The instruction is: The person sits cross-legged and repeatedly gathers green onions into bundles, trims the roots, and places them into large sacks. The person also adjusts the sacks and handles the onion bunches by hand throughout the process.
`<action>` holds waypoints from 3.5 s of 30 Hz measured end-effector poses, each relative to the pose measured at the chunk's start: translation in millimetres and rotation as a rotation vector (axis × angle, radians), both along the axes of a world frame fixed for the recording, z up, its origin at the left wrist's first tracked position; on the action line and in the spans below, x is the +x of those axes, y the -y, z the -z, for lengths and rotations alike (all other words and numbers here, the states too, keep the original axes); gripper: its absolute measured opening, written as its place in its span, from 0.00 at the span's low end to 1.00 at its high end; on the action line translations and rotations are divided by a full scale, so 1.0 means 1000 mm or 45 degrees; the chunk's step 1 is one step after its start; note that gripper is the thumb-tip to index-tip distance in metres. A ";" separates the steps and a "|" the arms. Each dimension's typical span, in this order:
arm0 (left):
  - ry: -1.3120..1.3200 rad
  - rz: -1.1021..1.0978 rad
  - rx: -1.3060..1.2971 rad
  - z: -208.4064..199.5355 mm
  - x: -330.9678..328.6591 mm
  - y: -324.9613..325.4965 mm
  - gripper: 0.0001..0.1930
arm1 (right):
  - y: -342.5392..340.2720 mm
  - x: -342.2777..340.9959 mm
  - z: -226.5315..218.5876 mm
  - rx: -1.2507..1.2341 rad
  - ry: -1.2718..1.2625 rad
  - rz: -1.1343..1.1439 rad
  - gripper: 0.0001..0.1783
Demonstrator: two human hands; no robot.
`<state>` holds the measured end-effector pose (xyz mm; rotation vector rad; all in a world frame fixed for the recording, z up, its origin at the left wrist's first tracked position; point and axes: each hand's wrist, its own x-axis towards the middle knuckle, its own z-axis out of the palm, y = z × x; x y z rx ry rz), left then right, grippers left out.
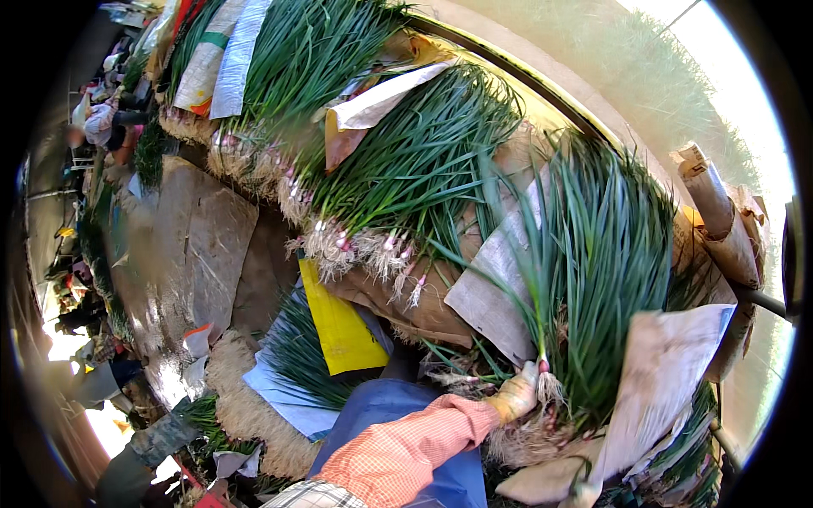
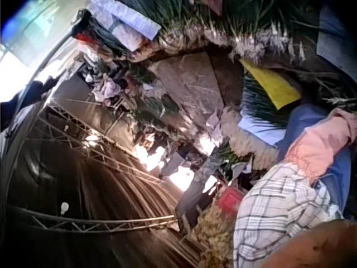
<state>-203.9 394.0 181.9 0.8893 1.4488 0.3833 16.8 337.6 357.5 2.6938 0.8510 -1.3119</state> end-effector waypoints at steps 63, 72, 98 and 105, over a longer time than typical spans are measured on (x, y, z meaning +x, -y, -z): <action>0.236 0.094 -0.209 0.046 -0.142 -0.042 0.45 | -0.186 -0.166 0.090 -0.346 -0.500 -2.922 0.06; -0.184 0.522 -0.075 0.037 -0.224 -0.058 0.40 | -0.198 -0.234 0.160 -0.660 -0.292 -2.563 0.15; -0.351 -0.297 0.195 0.125 -0.205 -0.035 0.44 | -0.172 -0.098 0.115 -1.015 -0.644 -2.665 0.14; -0.334 -0.123 0.012 0.120 -0.232 -0.038 0.45 | -0.245 -0.384 0.114 0.139 -0.603 -3.006 0.12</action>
